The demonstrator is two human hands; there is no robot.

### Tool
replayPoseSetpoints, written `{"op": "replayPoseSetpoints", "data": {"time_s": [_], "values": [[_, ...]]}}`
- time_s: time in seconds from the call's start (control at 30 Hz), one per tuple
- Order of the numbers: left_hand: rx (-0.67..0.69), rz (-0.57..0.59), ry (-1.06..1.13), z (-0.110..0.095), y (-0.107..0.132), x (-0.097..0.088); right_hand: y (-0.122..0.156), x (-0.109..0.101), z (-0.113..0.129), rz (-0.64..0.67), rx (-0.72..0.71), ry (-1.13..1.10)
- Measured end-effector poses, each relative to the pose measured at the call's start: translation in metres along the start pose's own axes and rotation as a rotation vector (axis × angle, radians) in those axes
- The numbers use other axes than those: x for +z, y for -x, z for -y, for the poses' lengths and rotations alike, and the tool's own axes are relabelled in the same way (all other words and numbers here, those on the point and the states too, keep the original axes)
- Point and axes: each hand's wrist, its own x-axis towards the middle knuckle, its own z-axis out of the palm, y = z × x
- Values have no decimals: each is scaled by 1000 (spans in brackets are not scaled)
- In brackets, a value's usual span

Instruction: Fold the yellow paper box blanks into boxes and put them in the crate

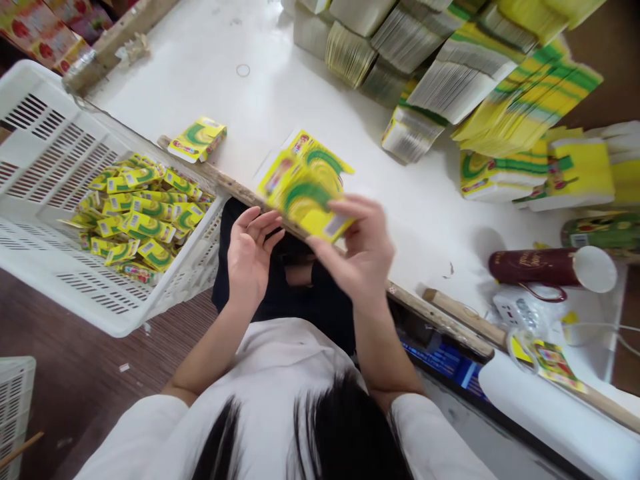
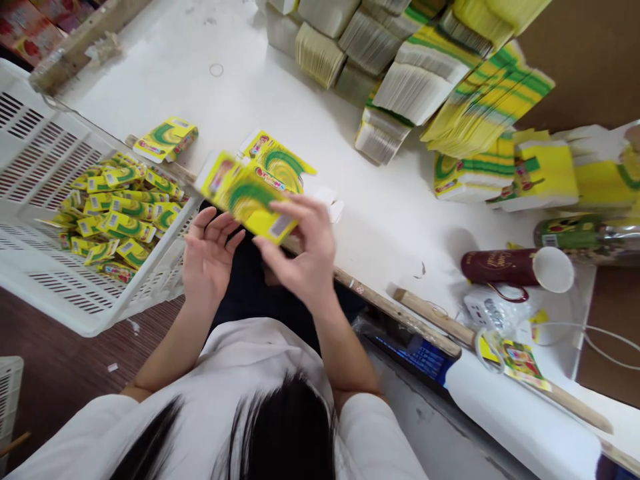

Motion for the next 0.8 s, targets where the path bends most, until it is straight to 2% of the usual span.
{"op": "replayPoseSetpoints", "data": {"time_s": [0.1, 0.13, 0.23, 0.37, 0.63, 0.8], "values": [[-3, -9, -31, -2, -5, -6, -32, -22, -17, -257, -91, 193], [-4, -17, -40, -2, -5, -8, -41, -26, -24, -300, -119, 239], [-30, -30, -56, -2, -4, -9, -54, -27, -37, -235, -134, 309], [-66, -41, -74, -1, -4, -9, -50, -19, -40, -115, -98, 299], [-75, -62, -75, -1, -8, -8, -50, -22, -44, -82, -45, 297], [-81, -53, -99, 1, -5, -7, -47, -20, -40, -120, -38, 282]]}}
